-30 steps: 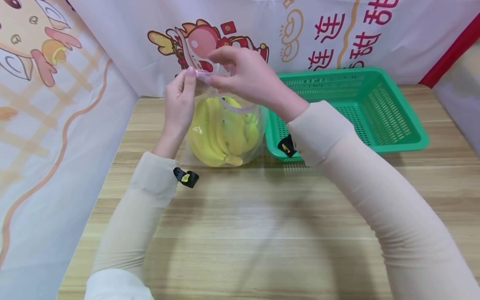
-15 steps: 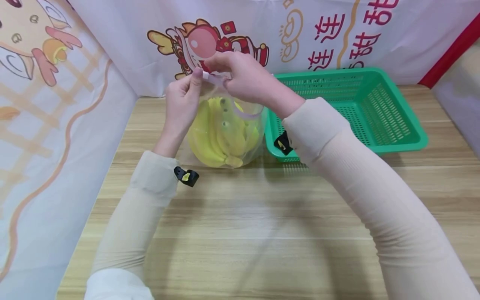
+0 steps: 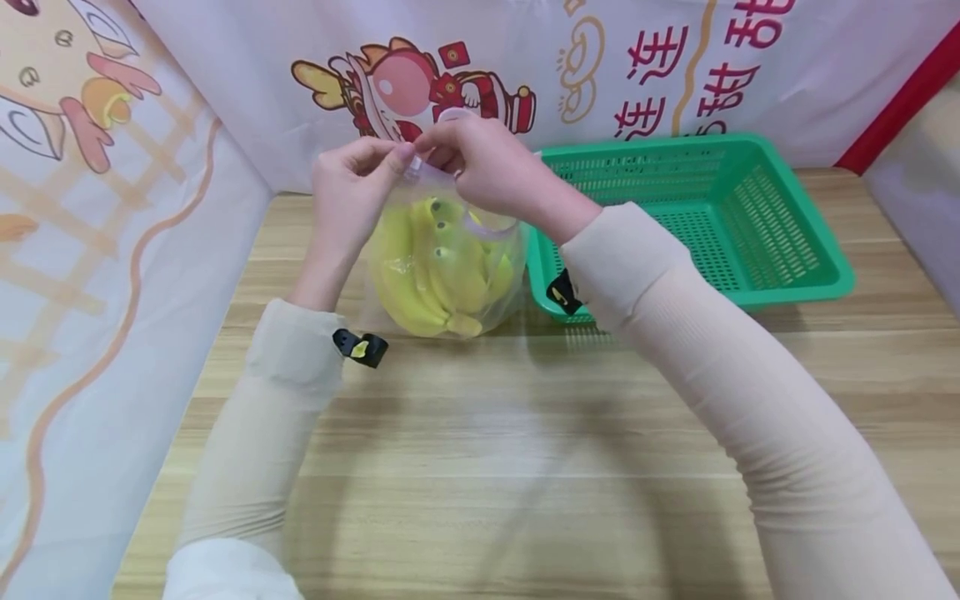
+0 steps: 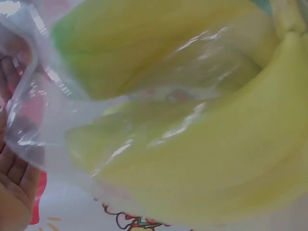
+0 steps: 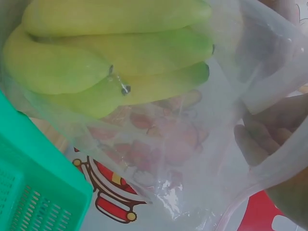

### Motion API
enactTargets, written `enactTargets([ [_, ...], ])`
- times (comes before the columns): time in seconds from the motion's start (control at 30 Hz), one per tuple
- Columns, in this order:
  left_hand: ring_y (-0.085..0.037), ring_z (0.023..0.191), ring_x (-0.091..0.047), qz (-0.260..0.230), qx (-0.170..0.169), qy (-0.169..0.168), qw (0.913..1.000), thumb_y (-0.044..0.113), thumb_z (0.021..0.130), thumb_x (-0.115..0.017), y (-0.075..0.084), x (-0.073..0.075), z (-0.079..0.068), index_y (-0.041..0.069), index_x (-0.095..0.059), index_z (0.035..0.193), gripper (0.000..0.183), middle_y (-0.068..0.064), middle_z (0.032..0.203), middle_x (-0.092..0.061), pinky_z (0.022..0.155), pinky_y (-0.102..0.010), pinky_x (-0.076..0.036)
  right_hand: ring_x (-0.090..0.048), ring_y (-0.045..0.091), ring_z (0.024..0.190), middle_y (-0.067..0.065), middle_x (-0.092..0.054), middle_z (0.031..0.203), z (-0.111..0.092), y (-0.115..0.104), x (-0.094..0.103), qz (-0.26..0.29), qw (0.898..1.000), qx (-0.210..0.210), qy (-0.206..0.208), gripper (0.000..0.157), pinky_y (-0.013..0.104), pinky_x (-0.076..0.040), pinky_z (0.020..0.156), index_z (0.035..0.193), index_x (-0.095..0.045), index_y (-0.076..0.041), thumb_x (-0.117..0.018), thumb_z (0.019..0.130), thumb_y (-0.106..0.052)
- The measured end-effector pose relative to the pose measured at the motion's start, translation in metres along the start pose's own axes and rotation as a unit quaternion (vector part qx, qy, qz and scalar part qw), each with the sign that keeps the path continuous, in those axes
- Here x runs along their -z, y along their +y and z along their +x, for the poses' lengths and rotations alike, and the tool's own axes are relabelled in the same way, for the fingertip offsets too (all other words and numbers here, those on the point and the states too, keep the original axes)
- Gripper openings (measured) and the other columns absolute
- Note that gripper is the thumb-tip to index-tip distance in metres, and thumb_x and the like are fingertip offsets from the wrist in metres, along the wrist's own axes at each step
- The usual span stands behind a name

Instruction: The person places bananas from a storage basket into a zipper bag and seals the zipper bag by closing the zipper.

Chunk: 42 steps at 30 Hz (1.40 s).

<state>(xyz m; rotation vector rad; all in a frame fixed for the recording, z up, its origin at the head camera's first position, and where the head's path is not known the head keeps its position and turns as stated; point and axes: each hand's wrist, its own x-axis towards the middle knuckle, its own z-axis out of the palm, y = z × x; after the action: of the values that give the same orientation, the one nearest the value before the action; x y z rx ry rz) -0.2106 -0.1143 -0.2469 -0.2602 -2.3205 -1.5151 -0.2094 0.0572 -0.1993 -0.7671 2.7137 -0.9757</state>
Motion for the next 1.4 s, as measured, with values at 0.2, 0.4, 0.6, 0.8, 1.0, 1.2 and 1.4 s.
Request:
enactTargets([
  [0.2,0.003,0.063,-0.056,0.036,0.002,0.003,0.9993,0.029,0.085,-0.071,0.005,0.007,0.001,-0.001,-0.075,0.092,0.031,0.027,0.063,-0.061,0.061,-0.013,-0.041,-0.060,0.013,0.109,0.006,-0.064,0.120,0.001,0.001,-0.003,0.000,1.000,0.022,0.012,0.039,0.021,-0.049,0.097,0.128,-0.059,-0.006,-0.044,0.093,0.004],
  [0.4,0.001,0.067,-0.059,0.040,-0.005,0.009,0.9992,0.032,0.083,-0.071,0.005,0.007,-0.002,0.001,-0.076,0.092,0.032,0.027,0.066,-0.063,0.064,-0.015,-0.044,-0.054,0.012,0.098,0.004,-0.061,0.111,0.003,0.000,-0.007,-0.002,0.999,0.022,0.033,0.029,0.020,-0.049,0.085,0.117,-0.066,-0.008,-0.055,0.096,-0.024],
  [0.6,-0.001,0.068,-0.061,0.027,-0.015,0.014,0.9994,0.032,0.082,-0.072,0.003,0.006,-0.005,0.001,-0.076,0.091,0.032,0.024,0.068,-0.066,0.065,-0.015,-0.046,-0.047,0.012,0.097,0.002,-0.062,0.101,0.005,-0.003,-0.010,-0.011,0.999,0.002,0.047,0.029,0.019,-0.045,0.077,0.108,-0.070,-0.010,-0.056,0.094,-0.032],
  [0.8,0.003,0.066,-0.060,0.043,-0.028,0.025,0.9984,0.030,0.084,-0.069,0.001,0.005,-0.006,-0.002,-0.075,0.090,0.033,0.016,0.070,-0.069,0.065,-0.013,-0.047,-0.047,0.010,0.097,-0.001,-0.062,0.100,0.007,-0.006,-0.010,-0.028,0.999,-0.014,0.035,0.028,0.017,-0.045,0.076,0.107,-0.068,-0.013,-0.054,0.095,-0.034],
  [1.0,0.002,0.066,-0.057,0.057,-0.034,0.042,0.9970,0.030,0.086,-0.066,0.001,0.006,-0.007,-0.003,-0.074,0.090,0.033,0.003,0.076,-0.073,0.064,-0.014,-0.045,-0.050,0.010,0.094,-0.001,-0.064,0.098,0.007,-0.009,-0.009,-0.067,0.997,0.002,0.037,0.027,0.019,-0.045,0.079,0.105,-0.066,-0.013,-0.052,0.097,-0.034],
  [1.2,0.001,0.061,-0.051,0.028,-0.018,0.063,0.9975,0.029,0.087,-0.065,-0.007,0.013,-0.005,-0.007,-0.071,0.092,0.036,0.028,0.065,-0.057,0.060,-0.015,-0.041,-0.049,0.013,0.100,0.000,-0.065,0.103,0.008,-0.009,-0.010,-0.112,0.993,0.013,0.033,0.025,0.025,-0.044,0.091,0.104,-0.065,-0.012,-0.054,0.096,-0.032],
  [1.4,0.001,0.060,-0.051,0.014,0.004,0.070,0.9974,0.027,0.088,-0.065,-0.012,0.019,-0.004,-0.003,-0.072,0.090,0.030,0.024,0.065,-0.059,0.058,-0.014,-0.041,-0.050,0.016,0.104,0.003,-0.069,0.107,0.007,-0.005,-0.011,-0.134,0.990,0.035,0.029,0.027,0.030,-0.039,0.100,0.110,-0.065,-0.011,-0.053,0.096,-0.030],
])
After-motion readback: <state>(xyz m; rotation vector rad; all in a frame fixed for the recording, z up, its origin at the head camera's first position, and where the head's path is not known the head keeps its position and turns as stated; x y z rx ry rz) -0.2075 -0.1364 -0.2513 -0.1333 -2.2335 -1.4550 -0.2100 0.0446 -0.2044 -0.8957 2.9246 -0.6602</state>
